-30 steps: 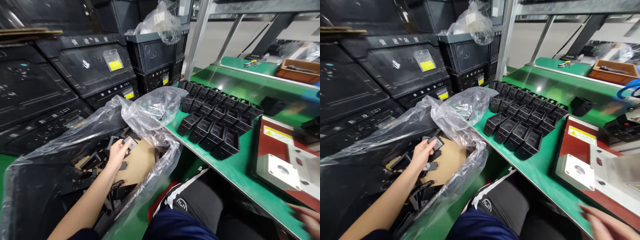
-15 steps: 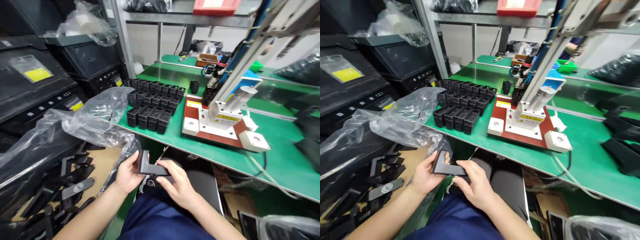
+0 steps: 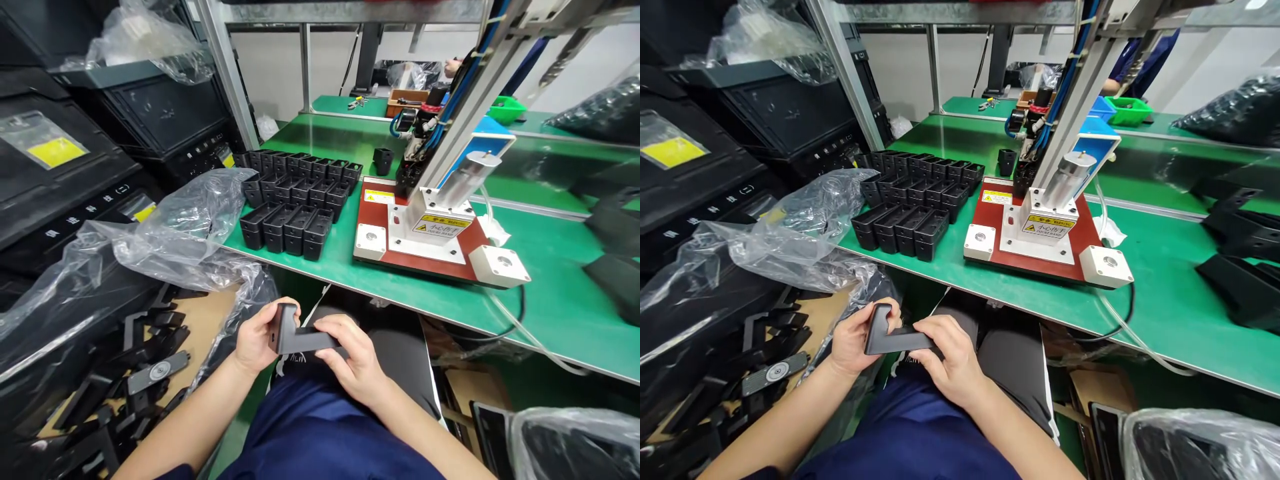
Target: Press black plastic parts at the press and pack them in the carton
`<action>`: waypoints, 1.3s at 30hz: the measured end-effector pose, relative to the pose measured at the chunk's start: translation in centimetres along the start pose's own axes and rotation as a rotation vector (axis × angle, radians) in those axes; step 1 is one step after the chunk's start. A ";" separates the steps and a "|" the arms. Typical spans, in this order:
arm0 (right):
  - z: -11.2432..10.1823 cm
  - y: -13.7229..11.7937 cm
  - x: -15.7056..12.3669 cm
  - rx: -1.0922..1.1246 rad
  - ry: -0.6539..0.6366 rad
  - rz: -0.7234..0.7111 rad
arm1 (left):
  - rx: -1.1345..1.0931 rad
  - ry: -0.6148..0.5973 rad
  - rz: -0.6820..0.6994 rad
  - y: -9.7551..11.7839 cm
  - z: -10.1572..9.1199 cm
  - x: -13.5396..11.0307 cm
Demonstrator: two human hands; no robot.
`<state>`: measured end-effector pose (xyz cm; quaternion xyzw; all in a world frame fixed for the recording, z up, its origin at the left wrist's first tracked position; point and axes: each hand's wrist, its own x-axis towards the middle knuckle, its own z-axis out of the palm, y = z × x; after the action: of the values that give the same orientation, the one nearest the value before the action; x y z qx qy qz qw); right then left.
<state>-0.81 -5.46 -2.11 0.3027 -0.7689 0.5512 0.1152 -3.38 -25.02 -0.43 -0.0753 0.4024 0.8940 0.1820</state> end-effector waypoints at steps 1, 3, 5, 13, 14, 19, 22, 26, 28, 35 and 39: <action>-0.1 0.1 -0.1 0.014 0.007 0.011 | -0.003 0.006 0.008 0.0 0.0 0.0; -0.2 0.5 -0.3 0.070 0.027 0.076 | -0.017 0.016 0.000 -0.1 0.4 0.1; -0.1 1.0 -0.5 0.173 0.066 0.218 | -0.024 -0.018 -0.048 -0.2 1.0 0.0; 1.4 2.4 -0.9 1.049 0.217 0.811 | -0.039 -0.246 -0.047 -1.1 3.2 -0.3; 1.5 2.4 -0.9 1.093 0.229 0.831 | -0.041 -0.246 -0.052 -1.2 3.2 -0.3; 1.6 2.7 -1.1 1.216 0.221 0.885 | -0.054 -0.242 -0.056 -1.5 3.1 -0.4; 1.6 2.8 -1.2 1.252 0.191 0.904 | -0.057 -0.242 -0.052 -1.6 3.1 -0.5; 1.3 2.7 -1.3 1.340 0.135 0.945 | -0.052 -0.235 -0.065 -1.8 2.9 -0.7; 1.2 2.7 -1.4 1.377 0.120 0.971 | -0.040 -0.232 -0.075 -1.9 2.8 -0.7; 1.1 3.7 -1.9 1.474 0.028 1.057 | 0.027 -0.265 -0.062 -2.3 2.4 -1.0; 1.0 4.1 -2.0 1.578 -0.142 1.040 | 0.193 -0.324 0.015 -2.7 2.1 -1.1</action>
<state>-1.52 -4.89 -6.72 -0.0545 -0.2182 0.8745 -0.4298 -1.35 -22.10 -0.59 0.0905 0.4522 0.8531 0.2441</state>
